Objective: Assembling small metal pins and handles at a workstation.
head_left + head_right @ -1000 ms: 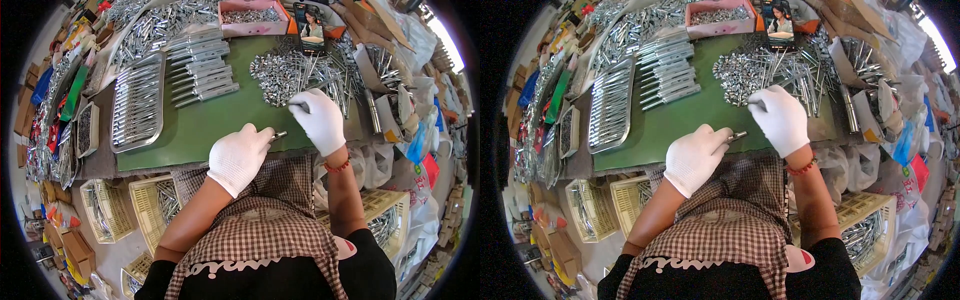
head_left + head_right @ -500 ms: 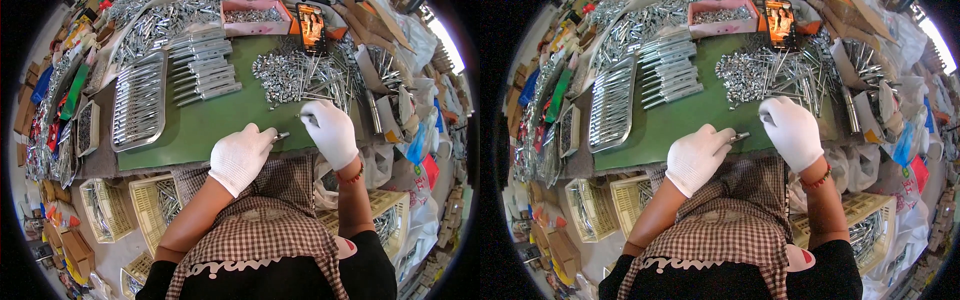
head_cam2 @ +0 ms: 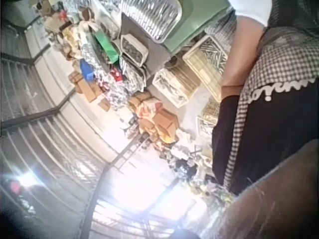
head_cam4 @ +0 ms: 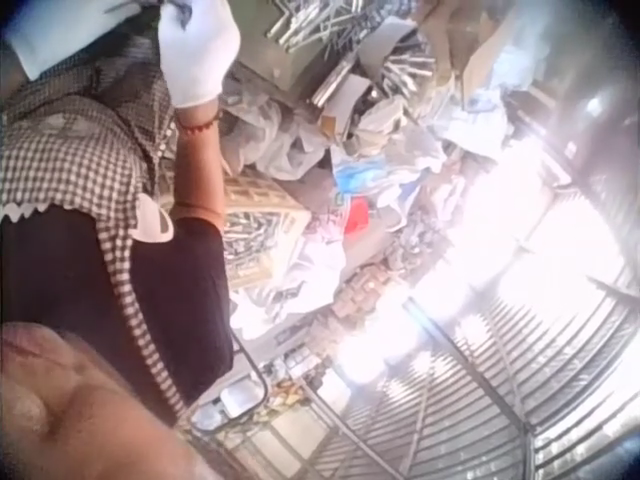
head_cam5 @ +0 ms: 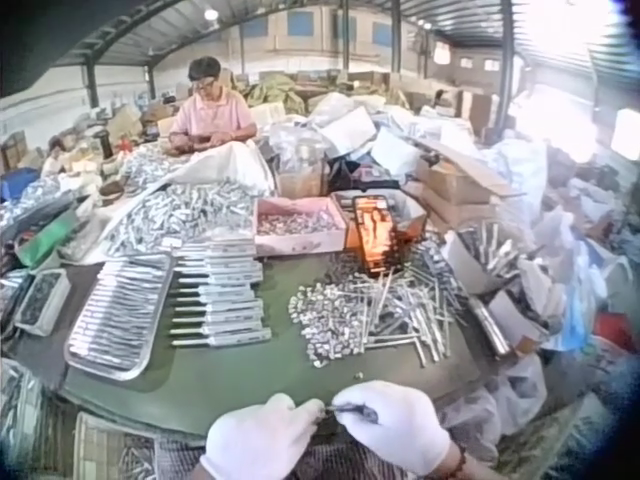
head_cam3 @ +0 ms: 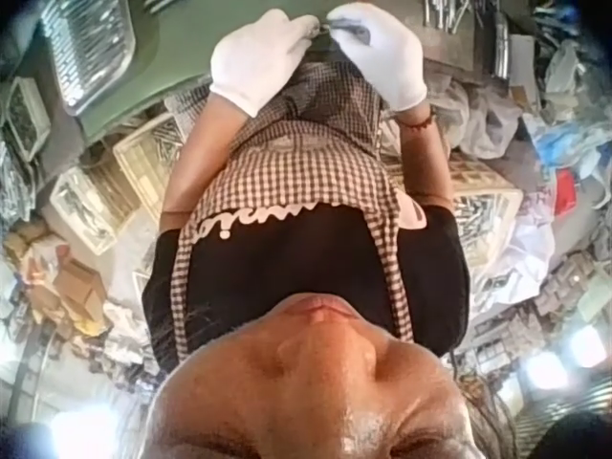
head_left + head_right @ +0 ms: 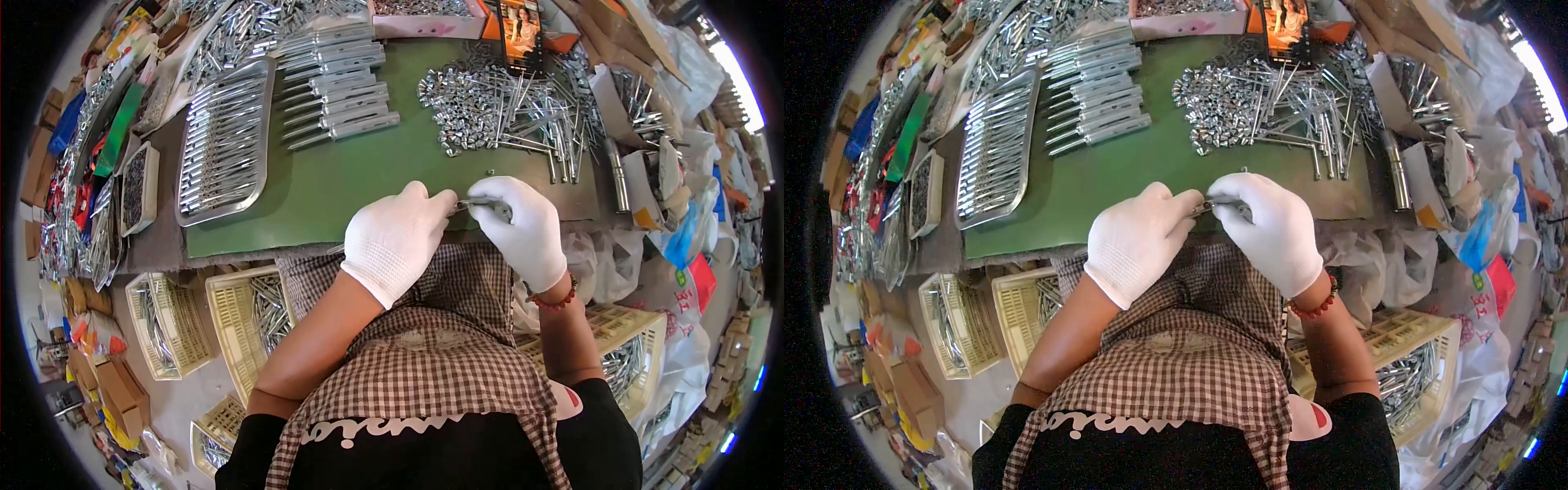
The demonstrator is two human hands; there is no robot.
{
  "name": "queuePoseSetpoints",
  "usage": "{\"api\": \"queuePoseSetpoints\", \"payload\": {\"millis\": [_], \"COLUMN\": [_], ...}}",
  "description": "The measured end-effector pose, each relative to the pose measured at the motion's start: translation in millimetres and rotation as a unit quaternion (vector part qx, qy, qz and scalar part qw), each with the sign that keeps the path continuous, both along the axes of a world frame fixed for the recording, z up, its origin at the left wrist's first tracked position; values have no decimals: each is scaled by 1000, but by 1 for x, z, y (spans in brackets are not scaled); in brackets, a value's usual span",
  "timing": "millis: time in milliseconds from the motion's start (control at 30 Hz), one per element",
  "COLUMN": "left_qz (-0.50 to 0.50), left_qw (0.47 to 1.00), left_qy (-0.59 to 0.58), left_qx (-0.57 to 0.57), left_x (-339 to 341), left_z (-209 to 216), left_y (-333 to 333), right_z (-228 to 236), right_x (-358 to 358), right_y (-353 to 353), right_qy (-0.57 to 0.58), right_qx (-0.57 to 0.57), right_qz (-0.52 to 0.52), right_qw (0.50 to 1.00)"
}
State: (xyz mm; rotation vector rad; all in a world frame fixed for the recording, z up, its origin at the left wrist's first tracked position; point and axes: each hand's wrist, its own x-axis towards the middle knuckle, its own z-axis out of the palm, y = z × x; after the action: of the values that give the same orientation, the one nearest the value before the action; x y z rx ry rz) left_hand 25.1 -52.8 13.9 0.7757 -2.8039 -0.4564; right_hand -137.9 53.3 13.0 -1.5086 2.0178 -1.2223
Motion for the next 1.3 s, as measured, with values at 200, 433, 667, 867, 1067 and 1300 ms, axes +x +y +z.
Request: {"api": "queuePoseSetpoints", "payload": {"millis": [200,433,667,867,1067,1300], "left_qz": [0,-2,-49,-29,-30,-35], "left_qw": [1000,1000,998,999,998,998], "left_qy": [1,17,-7,16,-3,-20], "left_qx": [-5,11,-36,-43,-54,-48], "left_x": [0,1,2,3,-2,0], "left_z": [-1,-2,-5,-8,-4,-4], "left_y": [0,0,-2,0,1,0], "right_z": [-4,4,5,17,-12,-19], "right_x": [5,6,5,1,3,11], "right_y": [-6,-10,-9,-14,-41,-52], "right_qy": [62,67,126,29,-619,-584], "right_qx": [3,54,91,4,-284,-273], "right_qz": [8,16,19,-22,61,43], "right_qw": [998,996,988,999,729,763]}}
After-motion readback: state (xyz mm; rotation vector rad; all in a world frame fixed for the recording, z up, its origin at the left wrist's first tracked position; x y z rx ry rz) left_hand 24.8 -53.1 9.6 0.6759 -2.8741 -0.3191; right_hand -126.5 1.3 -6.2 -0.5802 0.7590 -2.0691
